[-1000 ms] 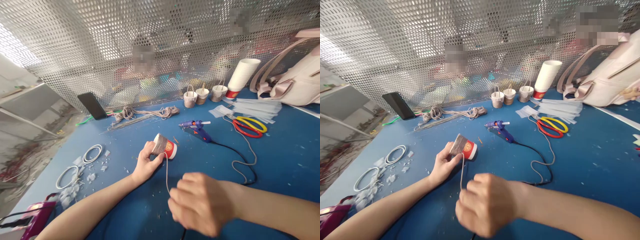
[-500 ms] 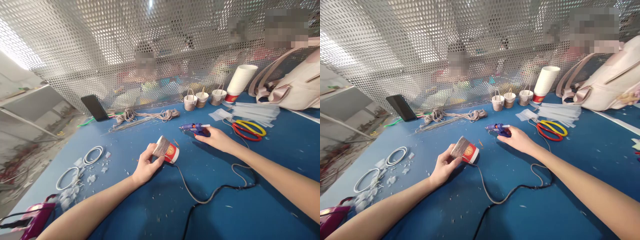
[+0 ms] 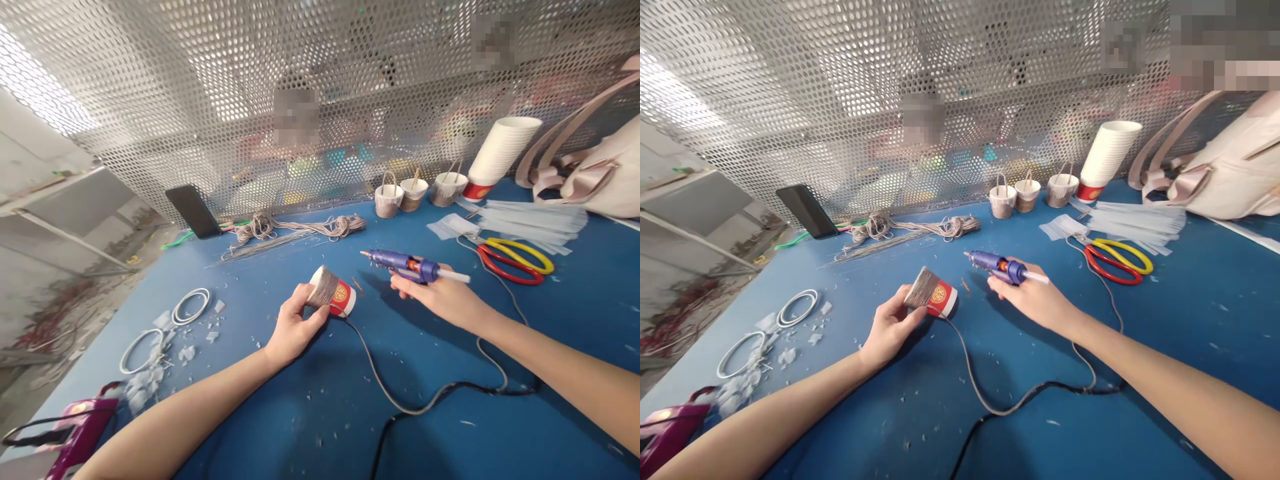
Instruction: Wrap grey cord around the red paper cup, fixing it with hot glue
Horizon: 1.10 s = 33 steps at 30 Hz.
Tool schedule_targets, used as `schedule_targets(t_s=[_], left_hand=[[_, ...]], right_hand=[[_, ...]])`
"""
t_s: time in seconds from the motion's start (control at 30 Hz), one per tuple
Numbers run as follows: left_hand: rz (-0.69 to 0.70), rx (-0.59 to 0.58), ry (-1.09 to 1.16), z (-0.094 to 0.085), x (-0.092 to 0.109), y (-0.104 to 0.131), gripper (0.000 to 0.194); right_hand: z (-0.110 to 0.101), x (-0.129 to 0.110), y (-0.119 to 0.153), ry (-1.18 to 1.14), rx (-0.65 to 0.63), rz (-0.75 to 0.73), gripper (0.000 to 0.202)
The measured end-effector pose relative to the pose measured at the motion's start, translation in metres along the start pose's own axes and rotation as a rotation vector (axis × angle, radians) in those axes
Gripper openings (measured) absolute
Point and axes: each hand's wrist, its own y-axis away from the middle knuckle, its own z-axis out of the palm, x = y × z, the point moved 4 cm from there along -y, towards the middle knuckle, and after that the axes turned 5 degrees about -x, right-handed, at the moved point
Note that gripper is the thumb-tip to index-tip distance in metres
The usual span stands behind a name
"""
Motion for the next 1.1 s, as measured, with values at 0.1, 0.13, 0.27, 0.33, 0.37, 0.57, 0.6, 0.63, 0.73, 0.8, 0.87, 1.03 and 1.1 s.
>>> schedule_targets(t_s=[0.1, 0.13, 0.27, 0.33, 0.37, 0.57, 0.6, 0.63, 0.73, 0.8, 0.87, 1.03, 1.1], left_hand=[[0.005, 0.016, -0.057, 0.000, -0.001, -0.001, 0.016], [0.014, 0.016, -0.070, 0.000, 0.000, -0.001, 0.015], [0.064, 0.019, -0.122, 0.001, 0.007, 0.000, 0.012], [0.097, 0.013, -0.150, 0.002, 0.011, 0.000, 0.009], [0.116, 0.007, -0.160, 0.003, 0.012, 0.001, 0.008], [0.173, -0.018, -0.184, 0.004, 0.014, 0.000, 0.006], [0.170, -0.021, -0.182, 0.004, 0.014, 0.000, 0.005], [0.166, -0.024, -0.180, 0.004, 0.014, 0.000, 0.005], [0.156, -0.033, -0.172, 0.006, 0.013, 0.000, 0.007], [0.152, -0.035, -0.162, 0.007, 0.011, 0.000, 0.009], [0.149, -0.034, -0.145, 0.007, 0.008, 0.000, 0.011], [0.146, -0.048, -0.091, 0.009, 0.004, 0.001, 0.016], [0.147, -0.060, -0.085, 0.009, 0.003, 0.001, 0.017]], right_hand=[[0.006, -0.020, 0.026, -0.019, -0.061, 0.001, 0.020], [0.010, -0.025, 0.032, -0.014, -0.087, -0.002, 0.021], [0.024, -0.036, 0.042, 0.020, -0.158, -0.056, 0.021], [0.028, -0.038, 0.042, 0.035, -0.162, -0.094, 0.022], [0.029, -0.039, 0.041, 0.038, -0.159, -0.109, 0.022], [0.031, -0.039, 0.039, 0.071, -0.126, -0.143, 0.023], [0.032, -0.039, 0.039, 0.085, -0.117, -0.151, 0.023], [0.032, -0.039, 0.040, 0.098, -0.113, -0.158, 0.023], [0.035, -0.039, 0.042, 0.116, -0.130, -0.173, 0.022], [0.038, -0.039, 0.044, 0.109, -0.161, -0.193, 0.020], [0.040, -0.040, 0.046, 0.106, -0.183, -0.231, 0.018], [0.042, -0.037, 0.049, 0.149, -0.136, -0.329, 0.012], [0.041, -0.035, 0.049, 0.154, -0.121, -0.333, 0.011]])
